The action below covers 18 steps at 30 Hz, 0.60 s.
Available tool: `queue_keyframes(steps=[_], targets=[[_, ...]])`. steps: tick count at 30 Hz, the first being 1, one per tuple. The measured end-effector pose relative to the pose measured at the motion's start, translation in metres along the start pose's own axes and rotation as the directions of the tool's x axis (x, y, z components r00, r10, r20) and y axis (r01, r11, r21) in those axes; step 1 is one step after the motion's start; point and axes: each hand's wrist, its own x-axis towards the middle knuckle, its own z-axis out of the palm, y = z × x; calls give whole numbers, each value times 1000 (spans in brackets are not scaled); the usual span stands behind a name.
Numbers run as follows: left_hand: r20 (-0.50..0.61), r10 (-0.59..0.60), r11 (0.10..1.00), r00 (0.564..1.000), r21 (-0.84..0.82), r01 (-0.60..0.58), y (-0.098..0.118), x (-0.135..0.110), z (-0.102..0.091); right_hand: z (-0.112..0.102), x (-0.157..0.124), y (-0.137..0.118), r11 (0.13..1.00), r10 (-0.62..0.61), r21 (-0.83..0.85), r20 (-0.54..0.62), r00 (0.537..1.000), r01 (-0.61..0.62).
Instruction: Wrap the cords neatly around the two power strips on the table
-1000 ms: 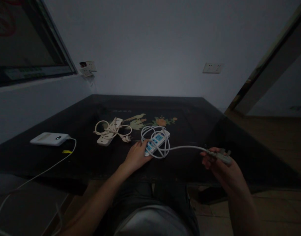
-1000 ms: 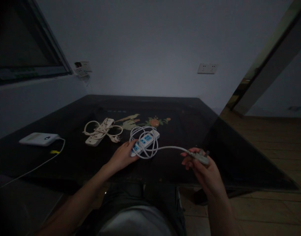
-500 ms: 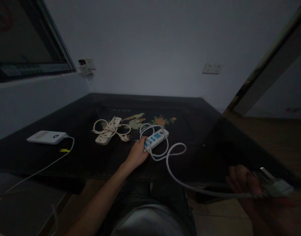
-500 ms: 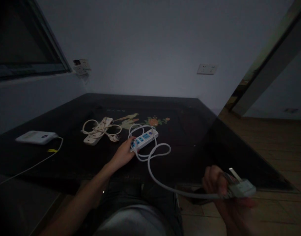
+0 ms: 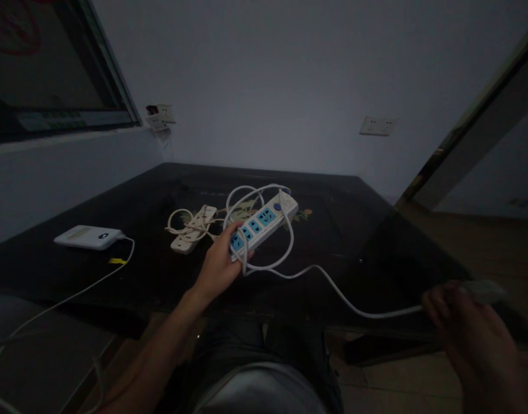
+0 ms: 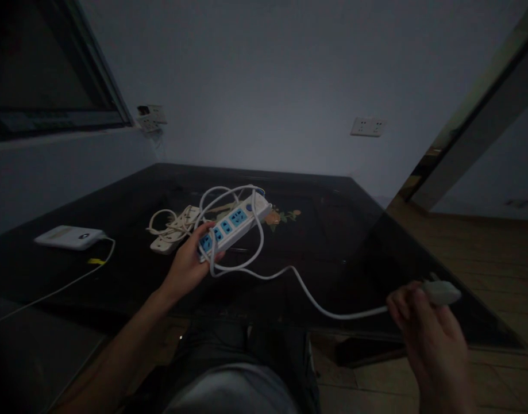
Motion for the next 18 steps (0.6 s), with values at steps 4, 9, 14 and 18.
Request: queue_keyframes(steps=[4,9,14,18], targets=[[-21,29,999,999,39,-28,7,-9,-3,15,-8,8,996,86,18,143,986,-90],[-5,198,969,980,148,-195,12,-21,1,45,-19,5,987,107,-156,427,898,-43],[88,448,879,890,138,-456,17,-35,0,76,-19,2,958,69,-277,491,868,80],[121,581,806,805,52,-589,24,-48,1,90,-22,20,945,85,-316,483,871,83]])
